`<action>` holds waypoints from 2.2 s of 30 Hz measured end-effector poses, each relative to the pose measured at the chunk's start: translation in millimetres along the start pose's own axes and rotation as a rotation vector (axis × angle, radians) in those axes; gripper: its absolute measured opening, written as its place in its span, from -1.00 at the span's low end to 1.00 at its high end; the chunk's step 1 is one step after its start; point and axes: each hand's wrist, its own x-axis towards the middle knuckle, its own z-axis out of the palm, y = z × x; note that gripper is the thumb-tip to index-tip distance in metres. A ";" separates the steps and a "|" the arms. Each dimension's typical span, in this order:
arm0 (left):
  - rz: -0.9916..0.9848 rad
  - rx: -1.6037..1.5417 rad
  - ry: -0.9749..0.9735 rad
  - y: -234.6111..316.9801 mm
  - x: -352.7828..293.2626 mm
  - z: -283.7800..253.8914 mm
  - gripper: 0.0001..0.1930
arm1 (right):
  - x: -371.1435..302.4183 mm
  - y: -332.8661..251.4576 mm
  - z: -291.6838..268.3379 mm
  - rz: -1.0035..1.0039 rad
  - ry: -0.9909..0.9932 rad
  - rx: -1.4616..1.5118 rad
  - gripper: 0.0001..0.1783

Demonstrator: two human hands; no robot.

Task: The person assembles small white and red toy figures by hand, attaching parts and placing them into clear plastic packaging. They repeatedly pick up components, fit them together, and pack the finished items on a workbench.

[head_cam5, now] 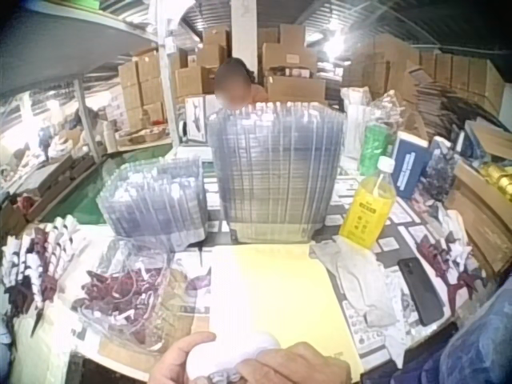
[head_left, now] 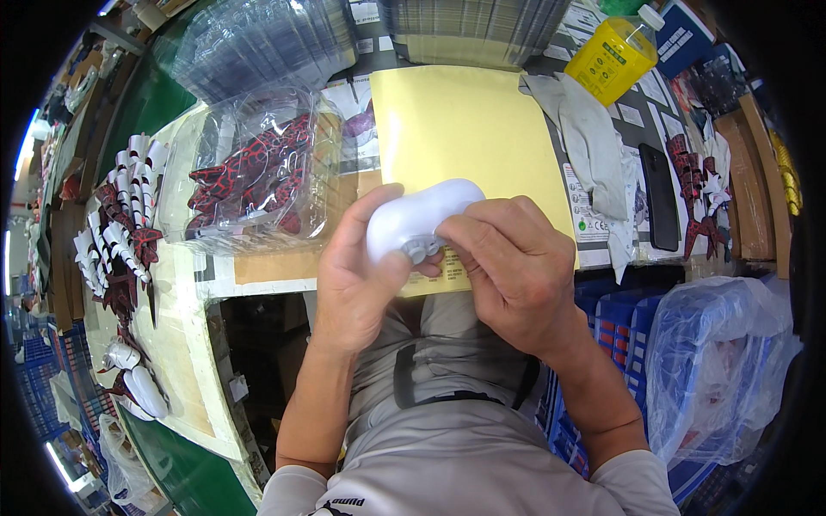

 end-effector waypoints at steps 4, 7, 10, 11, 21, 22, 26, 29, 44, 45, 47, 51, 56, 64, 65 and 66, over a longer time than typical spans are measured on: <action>-0.005 0.010 0.005 0.9 -0.1 -0.1 -0.38 | -1.2 -0.1 -0.2 0.020 -0.010 -0.026 -0.66; -0.013 0.021 0.016 1.2 -0.7 -0.1 -0.38 | -0.8 0.6 0.4 0.001 0.000 -0.025 -0.66; -0.006 0.022 0.013 0.6 -0.7 -0.2 -0.38 | 1.2 0.2 0.1 -0.003 0.005 -0.024 -0.66; -0.004 0.016 0.011 0.4 -0.5 -0.4 -0.37 | 1.9 -0.6 -0.6 -0.004 0.011 -0.024 -0.66; 0.011 0.023 -0.008 -1.6 -1.0 -2.4 -0.31 | 2.8 -7.3 -7.4 0.078 -0.066 0.034 -0.67; 0.019 0.043 -0.010 -2.1 -0.7 -2.6 -0.25 | 2.8 -7.1 -7.0 0.080 -0.063 0.032 -0.67; 0.022 0.058 -0.019 -2.2 0.1 -3.4 -0.19 | 1.8 -7.6 -5.1 0.077 -0.041 0.024 -0.67; 0.011 0.056 -0.016 -1.3 -0.2 -3.0 -0.18 | 1.4 -7.9 -4.0 0.073 -0.032 0.036 -0.67; 0.010 0.045 -0.012 -1.4 -0.4 -2.5 -0.17 | 1.4 -2.0 1.3 0.006 0.016 0.012 -0.64; 0.009 0.031 -0.004 -1.4 -0.8 -1.9 -0.24 | 1.7 -0.7 2.2 -0.022 0.036 -0.003 -0.63; 0.002 -0.006 0.007 -1.2 -1.2 -0.8 -0.35 | 1.8 0.5 2.4 -0.026 0.035 0.010 -0.62; 0.002 -0.016 -0.009 -0.1 -0.8 -0.3 -0.35 | 0.6 -2.5 -1.1 0.030 0.004 0.048 -0.65; 0.000 -0.010 0.002 0.1 -0.9 -0.3 -0.36 | 0.4 -4.7 -2.4 0.038 -0.007 0.066 -0.65; -0.009 -0.006 0.009 0.8 -1.0 -0.1 -0.36 | 0.7 0.8 1.9 -0.013 0.017 0.008 -0.64; -0.010 -0.005 0.015 1.1 -1.2 0.0 -0.36 | 0.7 0.9 1.3 -0.018 0.015 0.016 -0.64; -0.012 -0.008 0.012 1.5 -1.3 -0.1 -0.37 | 1.0 1.1 0.8 -0.015 0.009 0.025 -0.64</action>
